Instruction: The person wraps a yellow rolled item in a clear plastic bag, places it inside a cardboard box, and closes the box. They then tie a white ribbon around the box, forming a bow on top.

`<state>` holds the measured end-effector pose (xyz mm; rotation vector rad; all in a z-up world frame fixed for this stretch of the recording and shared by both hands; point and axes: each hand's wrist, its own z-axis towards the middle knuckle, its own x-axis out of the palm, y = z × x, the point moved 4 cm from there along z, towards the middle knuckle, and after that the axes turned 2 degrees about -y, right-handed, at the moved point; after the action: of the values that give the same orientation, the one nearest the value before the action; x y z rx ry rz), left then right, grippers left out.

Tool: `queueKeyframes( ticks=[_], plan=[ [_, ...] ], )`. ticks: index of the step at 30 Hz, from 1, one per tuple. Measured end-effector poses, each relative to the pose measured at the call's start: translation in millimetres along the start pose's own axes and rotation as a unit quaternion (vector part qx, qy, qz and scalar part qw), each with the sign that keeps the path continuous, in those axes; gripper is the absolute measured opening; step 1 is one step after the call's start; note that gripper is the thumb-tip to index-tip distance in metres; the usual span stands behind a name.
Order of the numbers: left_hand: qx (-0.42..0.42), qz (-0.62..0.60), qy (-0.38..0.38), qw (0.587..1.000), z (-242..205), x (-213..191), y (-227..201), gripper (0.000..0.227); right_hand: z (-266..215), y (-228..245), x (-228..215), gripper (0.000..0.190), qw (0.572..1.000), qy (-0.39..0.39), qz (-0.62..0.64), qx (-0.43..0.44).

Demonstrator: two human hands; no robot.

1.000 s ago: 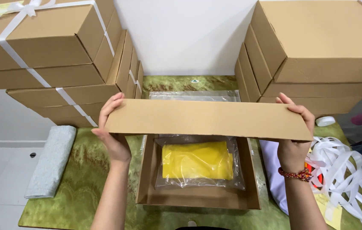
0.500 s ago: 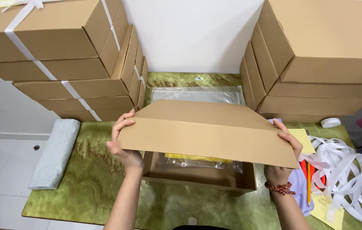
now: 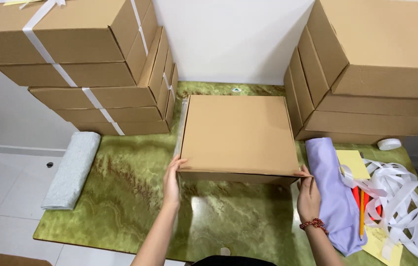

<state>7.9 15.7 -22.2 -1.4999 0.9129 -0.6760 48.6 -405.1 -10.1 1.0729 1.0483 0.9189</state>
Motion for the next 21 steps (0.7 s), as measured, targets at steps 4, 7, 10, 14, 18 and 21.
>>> queueKeyframes(
  ticks=[4,7,10,14,18,21],
  plan=[
    [-0.038,-0.012,0.047,0.998,1,0,14,0.061,7,-47,0,0.052,0.990,0.025,0.102,0.095],
    [-0.073,-0.014,0.111,0.991,-5,0,13,0.100,11,-52,1,0.058,0.986,0.045,0.110,0.118],
    [-0.096,-0.114,0.131,0.980,-4,0,11,0.103,13,-32,4,0.062,0.983,0.051,0.098,0.144],
    [-0.065,-0.103,0.115,0.986,-14,-1,-30,0.106,18,10,5,0.068,0.980,0.042,0.125,0.149],
    [-0.015,-0.173,0.058,0.983,-2,1,-89,0.090,28,112,14,0.070,0.982,0.036,0.176,0.055],
    [0.044,-0.145,0.060,0.987,-6,11,-161,0.089,55,137,8,0.074,0.984,0.030,0.177,0.002]
  ],
)
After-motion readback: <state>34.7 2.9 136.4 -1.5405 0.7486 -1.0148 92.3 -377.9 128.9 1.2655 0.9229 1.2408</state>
